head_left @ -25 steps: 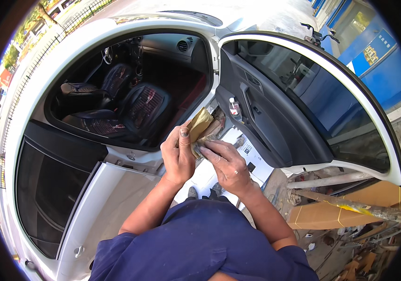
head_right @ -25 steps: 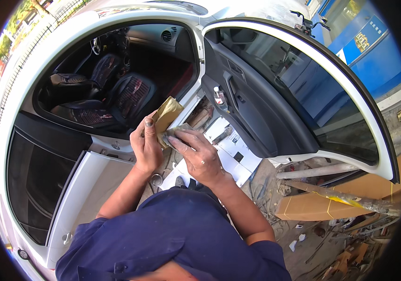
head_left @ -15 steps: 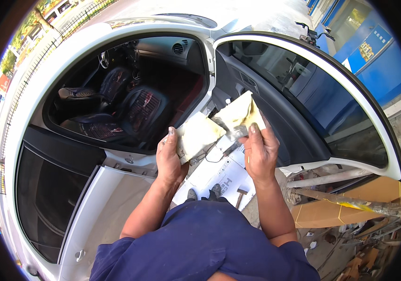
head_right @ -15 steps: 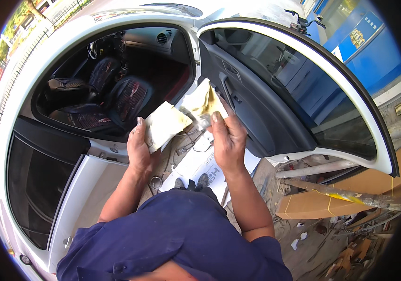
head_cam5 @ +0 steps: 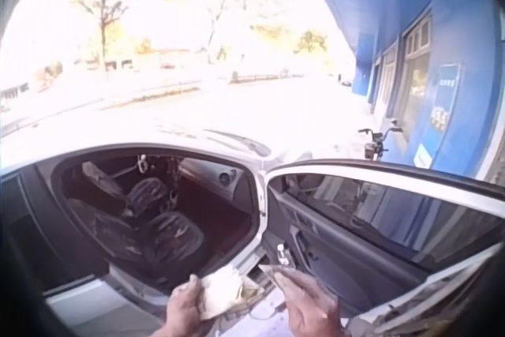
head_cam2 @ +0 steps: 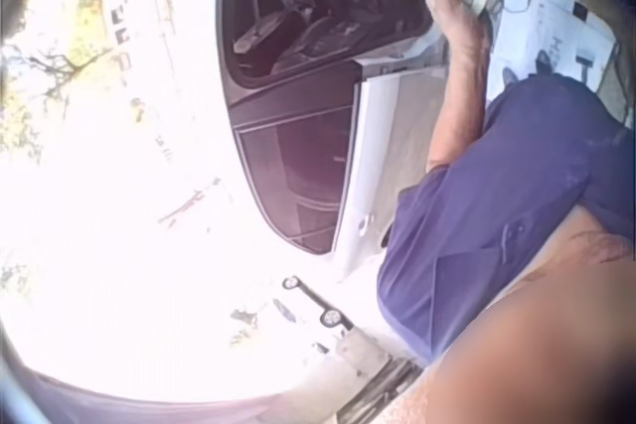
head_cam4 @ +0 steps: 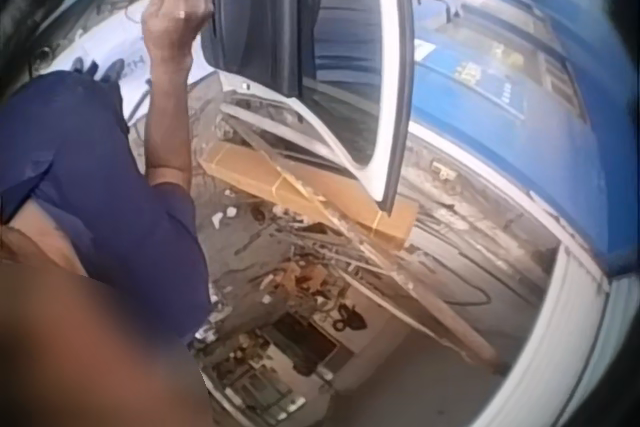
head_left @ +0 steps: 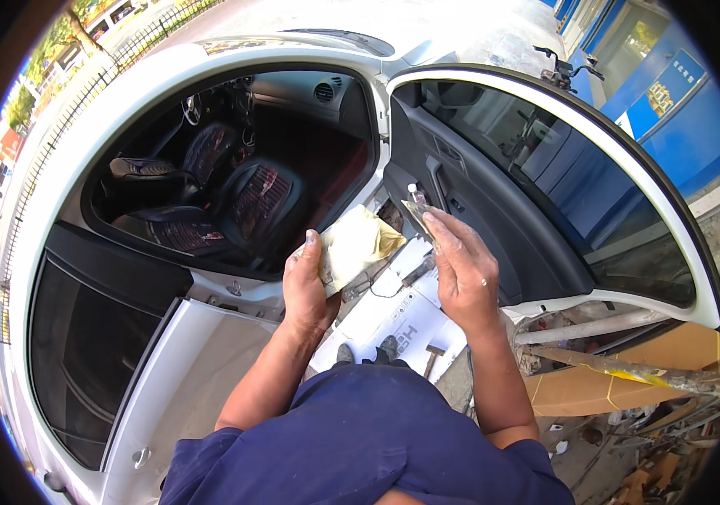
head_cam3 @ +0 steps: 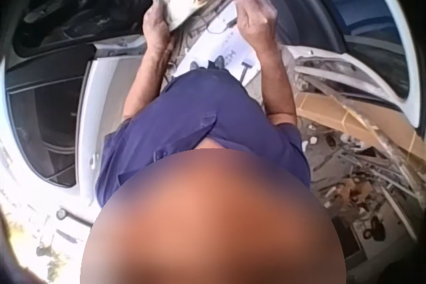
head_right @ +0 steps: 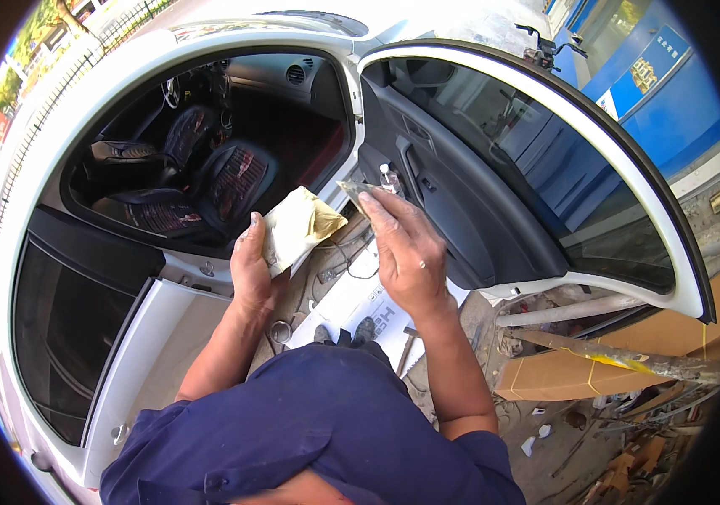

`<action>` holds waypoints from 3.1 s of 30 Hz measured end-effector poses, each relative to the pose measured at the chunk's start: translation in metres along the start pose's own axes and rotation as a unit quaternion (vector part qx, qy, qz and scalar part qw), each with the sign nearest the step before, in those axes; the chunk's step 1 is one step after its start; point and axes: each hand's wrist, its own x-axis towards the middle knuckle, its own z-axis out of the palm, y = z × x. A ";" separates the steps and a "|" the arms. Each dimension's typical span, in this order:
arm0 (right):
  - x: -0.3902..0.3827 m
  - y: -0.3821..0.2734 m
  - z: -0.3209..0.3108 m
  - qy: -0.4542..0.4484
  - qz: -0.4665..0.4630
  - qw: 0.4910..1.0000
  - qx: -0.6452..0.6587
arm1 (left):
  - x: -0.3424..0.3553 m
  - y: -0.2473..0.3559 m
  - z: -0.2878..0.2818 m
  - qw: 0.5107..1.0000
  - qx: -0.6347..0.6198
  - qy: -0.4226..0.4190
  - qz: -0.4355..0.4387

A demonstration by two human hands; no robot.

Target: The person scoops a yellow paste from a can onto a flat board, then uses a smaller tool to spread the paste onto the board. The person walks to a white car and continues spreading the paste on the board near the open driver door.

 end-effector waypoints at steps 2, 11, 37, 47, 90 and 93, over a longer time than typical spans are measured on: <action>0.007 -0.021 0.009 0.034 -0.042 0.999 0.007 | 0.000 -0.001 0.003 0.999 0.038 -0.008 0.035; -0.036 -0.041 0.037 -0.076 0.011 0.993 0.090 | 0.009 -0.002 -0.002 0.980 0.120 0.008 0.158; -0.024 -0.011 0.005 0.037 0.179 0.939 0.291 | 0.008 0.005 -0.014 0.982 0.105 -0.010 0.159; -0.029 -0.017 0.021 -0.016 0.046 0.976 0.212 | -0.006 0.005 0.001 0.995 -0.077 -0.049 -0.038; -0.032 -0.037 0.024 0.003 0.152 0.947 0.282 | -0.016 -0.002 0.013 0.997 -0.062 -0.025 -0.038; -0.034 -0.023 0.017 -0.042 0.049 0.981 0.183 | -0.016 0.006 0.003 0.997 -0.057 -0.034 -0.035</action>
